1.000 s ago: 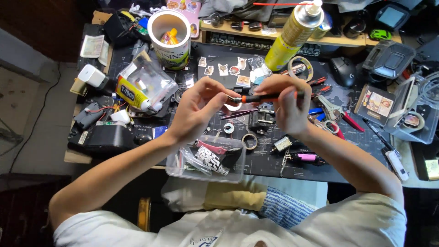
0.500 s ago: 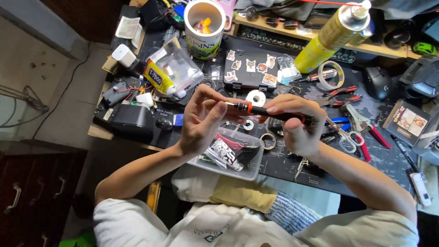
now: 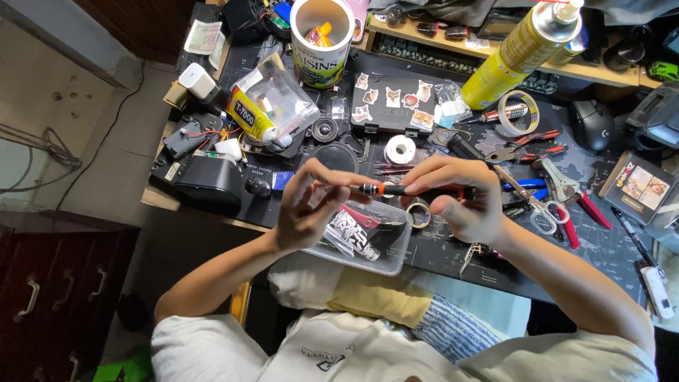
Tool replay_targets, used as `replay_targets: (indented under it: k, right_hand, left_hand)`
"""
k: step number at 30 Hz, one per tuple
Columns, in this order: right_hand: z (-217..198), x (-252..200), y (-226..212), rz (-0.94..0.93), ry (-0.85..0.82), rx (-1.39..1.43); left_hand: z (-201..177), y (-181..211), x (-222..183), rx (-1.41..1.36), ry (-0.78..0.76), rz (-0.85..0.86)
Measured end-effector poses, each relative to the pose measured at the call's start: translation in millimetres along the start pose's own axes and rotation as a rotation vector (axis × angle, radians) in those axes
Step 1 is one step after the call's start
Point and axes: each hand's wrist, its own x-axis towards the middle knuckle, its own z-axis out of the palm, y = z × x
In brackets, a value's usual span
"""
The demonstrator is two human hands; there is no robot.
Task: Disassembling the casing and internal components of a small electronic device using a screwdriver and soldering iron.
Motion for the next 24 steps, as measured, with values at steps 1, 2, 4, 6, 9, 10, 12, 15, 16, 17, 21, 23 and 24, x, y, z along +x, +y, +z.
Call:
replay_targets:
  k: [1,2,4,6,9,10,12,15,16,17,21,23,24]
  right_hand:
    - [1.9,-1.4,0.5,0.036,-0.014,0.048]
    - [3.6,-3.1,0.8,0.073,-0.028,0.096]
    - [10.0,-16.6,7.3,0.151,0.017,0.184]
    - [16.4,-27.7,10.5,0.228,0.066,0.27]
    - [23.4,-41.7,11.3,0.329,0.09,0.416]
    - [23.5,-45.6,12.9,0.368,0.09,0.435]
    - [21.9,-50.0,14.6,0.408,0.09,0.453]
    - [11.4,-45.7,10.5,0.425,0.103,0.439]
    - [4.7,-40.3,6.1,0.382,0.108,0.367]
    - [-2.0,-34.7,1.8,0.339,0.113,0.295]
    - [-45.5,-18.4,-15.2,0.212,0.127,0.204]
    - [-59.3,-10.0,-24.0,0.066,0.202,-0.022]
    - [-70.4,-13.2,-19.2,0.067,0.199,-0.018]
  left_hand:
    - [0.0,0.8,-2.6,-0.015,-0.001,-0.002]
    - [0.4,1.4,-5.6,-0.03,-0.002,-0.003]
    - [-3.9,-4.3,-18.8,0.118,-0.004,0.051]
    - [-8.2,-12.3,-33.0,0.265,-0.011,0.103]
    - [-9.4,-19.2,-46.7,0.325,0.022,0.1]
    - [-7.3,-15.4,-43.4,0.347,0.017,0.118]
    - [-3.3,-7.5,-35.6,0.368,0.012,0.137]
    - [-2.5,2.5,-25.4,0.487,0.029,0.156]
    - [-5.9,4.5,-24.1,0.59,0.045,0.149]
    - [-9.3,6.4,-22.9,0.692,0.061,0.142]
    - [-36.7,48.3,-15.8,0.96,0.064,0.16]
    - [-49.2,80.1,2.3,1.22,-0.044,0.178]
    - [-61.8,80.7,10.8,1.223,-0.041,0.174]
